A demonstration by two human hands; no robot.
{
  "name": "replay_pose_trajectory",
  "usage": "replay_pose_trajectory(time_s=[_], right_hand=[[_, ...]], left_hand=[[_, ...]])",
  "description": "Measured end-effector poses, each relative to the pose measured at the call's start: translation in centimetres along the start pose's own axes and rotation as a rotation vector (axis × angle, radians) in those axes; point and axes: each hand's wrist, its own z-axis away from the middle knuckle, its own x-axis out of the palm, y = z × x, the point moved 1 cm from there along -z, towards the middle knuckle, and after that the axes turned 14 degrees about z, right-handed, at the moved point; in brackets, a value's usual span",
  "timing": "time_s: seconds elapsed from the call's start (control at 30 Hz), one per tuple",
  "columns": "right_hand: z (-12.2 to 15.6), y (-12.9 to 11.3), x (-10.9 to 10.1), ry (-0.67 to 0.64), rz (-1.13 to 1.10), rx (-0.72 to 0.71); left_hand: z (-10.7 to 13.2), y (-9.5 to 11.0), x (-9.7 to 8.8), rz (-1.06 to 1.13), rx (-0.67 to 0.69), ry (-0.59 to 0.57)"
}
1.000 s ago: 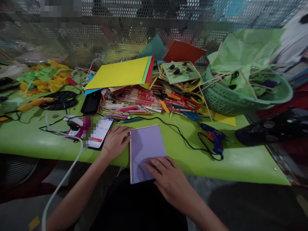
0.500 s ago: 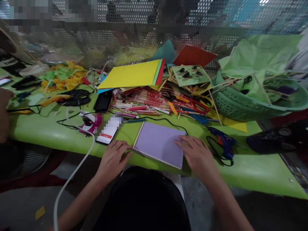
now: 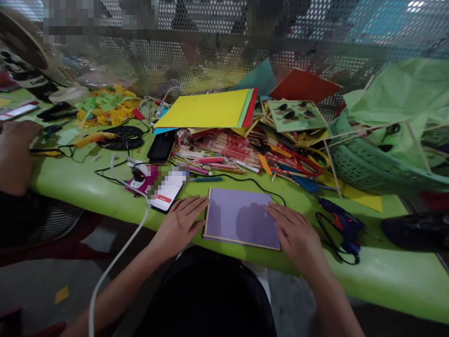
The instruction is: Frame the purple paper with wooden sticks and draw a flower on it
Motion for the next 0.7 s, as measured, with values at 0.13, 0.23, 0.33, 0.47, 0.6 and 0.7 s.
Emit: replay_pose_trajectory(time_s=[0.13,0.23,0.33,0.47,0.6,0.7], right_hand=[[1.0,0.0,0.7,0.064,-0.032,0.068],[1.5,0.1,1.2,0.115,-0.053,0.082],[1.7,0.0,1.5,0.121,-0.067,0.109],[1.5,-0.2,1.2,0.142,-0.077,0.124],[1.0,0.2,0.9,0.164,-0.090,0.119],[0.5,0.7,0.5,0.193,-0.075,0.128]], left_hand=[[-1.0,-0.6,1.1,-0.028,0.042,-0.006],[-1.5,-0.8,1.3,-0.043,0.054,0.013],[-1.7,-0.9,1.3,-0.054,0.065,0.031],[-1.9,-1.1,1.3,-0.048,0.089,0.049],[-2.4,-1.5,1.2,-0.008,0.130,0.102],[-2.8,-1.8,0.9,0.020,0.115,0.167]])
